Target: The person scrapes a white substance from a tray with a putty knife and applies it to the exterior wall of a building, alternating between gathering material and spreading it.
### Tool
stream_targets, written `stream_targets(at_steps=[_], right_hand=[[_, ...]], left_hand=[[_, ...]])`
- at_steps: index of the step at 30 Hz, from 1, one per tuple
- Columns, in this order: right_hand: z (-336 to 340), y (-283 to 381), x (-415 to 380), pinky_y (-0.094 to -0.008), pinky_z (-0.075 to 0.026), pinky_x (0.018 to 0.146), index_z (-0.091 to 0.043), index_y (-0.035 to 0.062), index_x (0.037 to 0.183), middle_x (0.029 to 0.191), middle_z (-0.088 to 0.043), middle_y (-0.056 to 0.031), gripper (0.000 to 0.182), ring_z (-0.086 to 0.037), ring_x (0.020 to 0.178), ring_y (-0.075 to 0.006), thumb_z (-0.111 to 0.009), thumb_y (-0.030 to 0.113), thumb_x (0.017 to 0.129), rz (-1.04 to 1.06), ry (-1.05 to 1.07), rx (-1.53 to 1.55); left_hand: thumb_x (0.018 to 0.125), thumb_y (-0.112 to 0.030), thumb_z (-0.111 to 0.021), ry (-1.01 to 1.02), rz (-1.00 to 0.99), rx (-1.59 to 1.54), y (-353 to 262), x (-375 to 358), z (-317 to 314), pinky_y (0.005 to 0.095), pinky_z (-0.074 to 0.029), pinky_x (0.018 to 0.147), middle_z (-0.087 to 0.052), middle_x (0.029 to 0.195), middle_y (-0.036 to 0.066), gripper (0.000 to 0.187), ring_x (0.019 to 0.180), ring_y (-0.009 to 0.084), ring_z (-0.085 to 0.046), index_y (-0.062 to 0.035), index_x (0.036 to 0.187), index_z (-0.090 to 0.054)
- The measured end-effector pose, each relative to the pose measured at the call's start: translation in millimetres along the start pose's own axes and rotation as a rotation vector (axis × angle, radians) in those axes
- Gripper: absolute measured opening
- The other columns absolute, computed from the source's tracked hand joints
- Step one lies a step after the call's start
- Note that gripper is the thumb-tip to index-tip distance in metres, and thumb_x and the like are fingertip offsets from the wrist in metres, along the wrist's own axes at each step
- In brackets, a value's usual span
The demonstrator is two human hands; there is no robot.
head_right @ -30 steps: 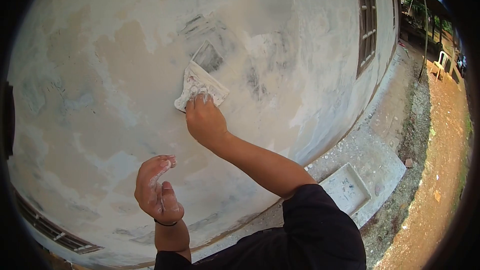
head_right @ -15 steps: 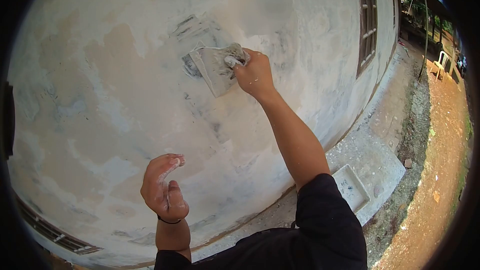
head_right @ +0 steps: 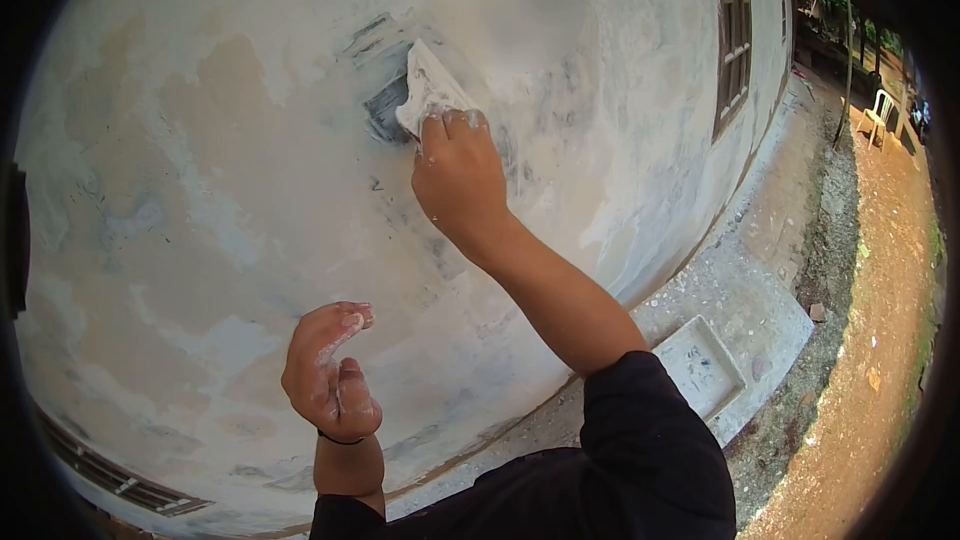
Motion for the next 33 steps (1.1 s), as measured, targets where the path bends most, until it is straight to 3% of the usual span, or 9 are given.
stream_targets(at_steps=[2,5,8,10,11,14,20,26,33], right_hand=[[-21.7,13.3,-7.4,-0.0401,-0.042,0.068,-0.053,-0.0020,0.076,0.076,-0.053,-0.0175,0.013,-0.050,0.074,-0.0335,-0.060,-0.001,0.065,0.036,-0.019,-0.017],[-36.0,36.7,-16.8,-0.0400,-0.042,0.068,-0.053,-0.0026,0.076,0.076,-0.054,-0.0178,0.015,-0.051,0.074,-0.0330,-0.062,0.001,0.065,0.020,0.069,0.007],[-37.9,58.9,-27.9,-0.0399,-0.042,0.068,-0.053,-0.0027,0.077,0.076,-0.054,-0.0175,0.017,-0.051,0.073,-0.0327,-0.064,0.003,0.065,0.015,0.104,0.019],[-34.9,73.0,-29.8,-0.0438,-0.048,0.078,-0.055,-0.0071,0.078,0.075,-0.055,-0.0230,0.013,-0.056,0.070,-0.0386,-0.055,0.001,0.068,0.079,0.240,0.142],[-31.4,78.7,-31.6,-0.0428,-0.048,0.074,-0.055,-0.0069,0.077,0.075,-0.055,-0.0228,0.012,-0.055,0.071,-0.0384,-0.055,0.001,0.068,0.061,0.231,0.170],[-17.8,80.0,-36.7,-0.0400,-0.044,0.069,-0.055,-0.0026,0.079,0.077,-0.055,-0.0183,0.019,-0.052,0.076,-0.0339,-0.064,0.002,0.064,0.019,0.251,0.192],[37.7,43.8,-16.5,-0.0405,-0.044,0.067,-0.057,-0.0031,0.089,0.082,-0.058,-0.0178,0.025,-0.052,0.076,-0.0356,-0.059,-0.002,0.064,-0.034,0.123,0.321],[18.3,1.9,23.1,-0.0391,-0.043,0.066,-0.057,-0.0020,0.085,0.075,-0.056,-0.0160,0.019,-0.052,0.072,-0.0338,-0.061,-0.001,0.066,-0.009,-0.103,-0.026],[-46.2,59.8,16.7,-0.0375,-0.046,0.078,-0.057,-0.0087,0.085,0.074,-0.057,-0.0206,0.025,-0.056,0.075,-0.0314,-0.063,0.006,0.066,0.131,0.003,-0.102]], left_hand=[[0.050,0.006,-0.037,-0.027,0.043,-0.005,0.7,-2.1,6.0,0.0350,-0.052,0.071,-0.061,0.084,0.017,0.046,0.077,0.0302,-0.061,0.0047,0.091,-0.058],[0.060,0.002,-0.038,-0.035,0.025,-0.010,6.1,-9.9,17.3,0.0368,-0.051,0.068,-0.060,0.086,0.021,0.039,0.076,0.0306,-0.061,0.0078,0.095,-0.056],[0.053,0.002,-0.036,-0.055,0.052,-0.014,6.5,-13.9,26.2,0.0370,-0.051,0.068,-0.058,0.087,0.023,0.047,0.077,0.0306,-0.060,0.0090,0.095,-0.055],[0.051,0.001,-0.035,-0.055,0.054,-0.023,4.6,-16.1,29.4,0.0369,-0.051,0.068,-0.058,0.087,0.023,0.050,0.077,0.0307,-0.060,0.0092,0.096,-0.055],[0.049,0.001,-0.034,-0.057,0.051,-0.027,3.5,-16.8,30.1,0.0369,-0.051,0.068,-0.058,0.087,0.024,0.052,0.077,0.0308,-0.060,0.0094,0.096,-0.054],[0.050,0.001,-0.034,-0.054,0.033,-0.035,-0.1,-17.1,29.6,0.0364,-0.051,0.068,-0.058,0.087,0.024,0.052,0.078,0.0310,-0.060,0.0093,0.097,-0.054],[0.053,0.002,-0.036,-0.046,0.008,-0.062,-2.8,-13.5,21.5,0.0362,-0.051,0.066,-0.058,0.087,0.023,0.048,0.077,0.0312,-0.060,0.0094,0.097,-0.054],[0.057,0.002,-0.037,-0.066,-0.008,-0.041,-5.7,-11.1,19.3,0.0363,-0.052,0.065,-0.058,0.086,0.021,0.043,0.077,0.0310,-0.060,0.0091,0.096,-0.055],[0.053,0.001,-0.036,-0.086,0.020,-0.008,-11.1,-12.5,27.1,0.0374,-0.052,0.065,-0.058,0.085,0.021,0.049,0.075,0.0313,-0.060,0.0088,0.097,-0.055]])
Point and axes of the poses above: each hand's wrist, its own x-axis towards the middle knuckle, its own z-axis out of the back of the hand, y = z × x, the point moved 3 cm from there along x, towards the middle knuckle
